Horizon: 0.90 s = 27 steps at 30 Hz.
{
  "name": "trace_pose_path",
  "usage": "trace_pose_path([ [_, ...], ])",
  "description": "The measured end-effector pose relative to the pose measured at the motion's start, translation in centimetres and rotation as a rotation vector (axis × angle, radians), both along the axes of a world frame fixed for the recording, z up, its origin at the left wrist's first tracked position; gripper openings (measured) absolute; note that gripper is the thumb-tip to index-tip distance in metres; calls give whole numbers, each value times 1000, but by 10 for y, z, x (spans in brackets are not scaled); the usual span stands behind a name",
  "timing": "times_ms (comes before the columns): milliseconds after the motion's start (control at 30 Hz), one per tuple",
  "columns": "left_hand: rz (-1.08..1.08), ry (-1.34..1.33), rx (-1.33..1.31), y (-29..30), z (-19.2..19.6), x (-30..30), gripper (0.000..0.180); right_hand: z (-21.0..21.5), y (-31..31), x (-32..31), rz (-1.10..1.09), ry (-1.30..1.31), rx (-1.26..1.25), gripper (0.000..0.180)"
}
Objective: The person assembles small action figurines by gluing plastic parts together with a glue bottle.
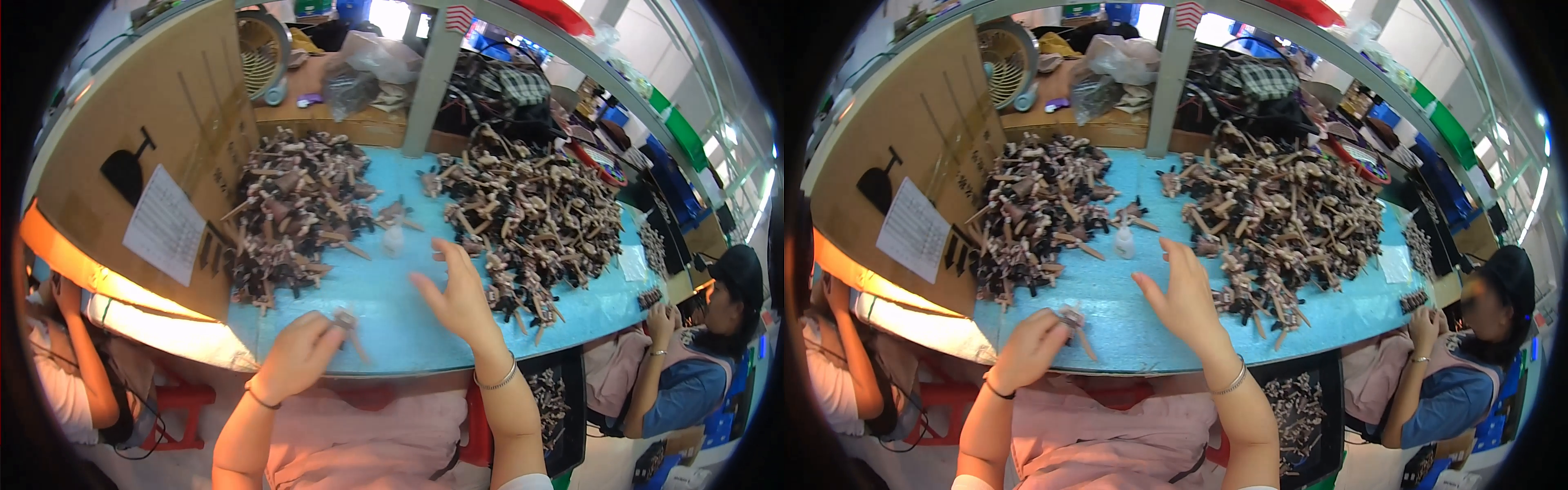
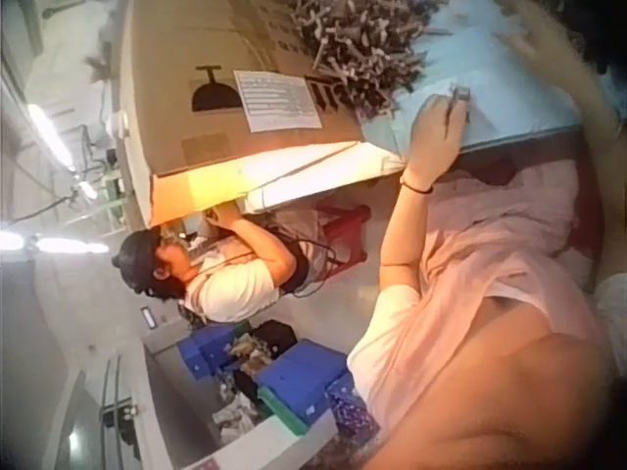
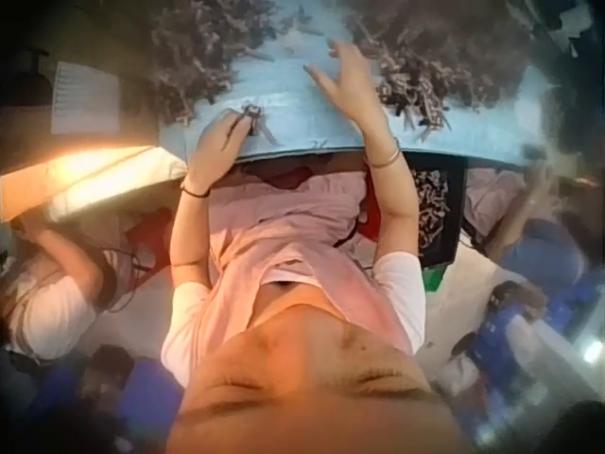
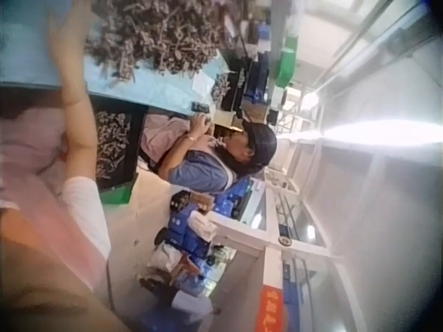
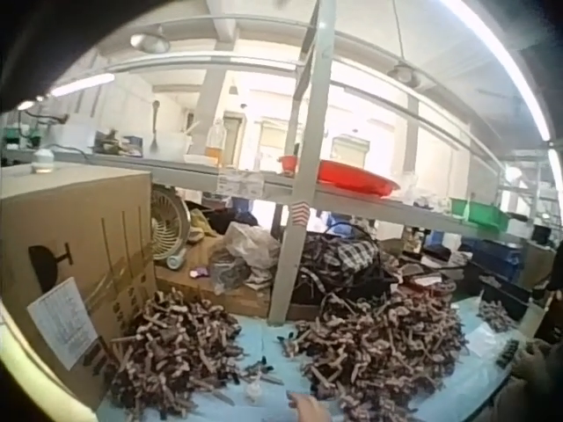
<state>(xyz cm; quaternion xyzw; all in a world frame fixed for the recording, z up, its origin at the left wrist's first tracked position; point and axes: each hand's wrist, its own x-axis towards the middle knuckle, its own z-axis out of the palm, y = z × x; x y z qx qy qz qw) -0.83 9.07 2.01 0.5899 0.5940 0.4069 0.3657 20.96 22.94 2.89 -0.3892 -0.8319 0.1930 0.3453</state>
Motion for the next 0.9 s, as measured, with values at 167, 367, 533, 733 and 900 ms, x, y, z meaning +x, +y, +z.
trace_pose_path([
  [167, 250, 542, 362, 1, -15, 14, 29, -16, 20, -32, -45, -109, 2, 49],
  [367, 76, 508, 395, -8, 0, 22, 40, -32, 42, -36, -28, -63, 48, 39],
  [533, 201, 639, 364, 2, -18, 16, 40, -19, 26, -42, 52, 141, 38, 26],
  [733, 184, -384, 133, -6, -11, 10, 28, -1, -19, -16, 167, 794, -751, 22],
  [900, 267, -658, 295, -15, -12, 13, 28, 12, -53, 0, 137, 993, -650, 26],
])
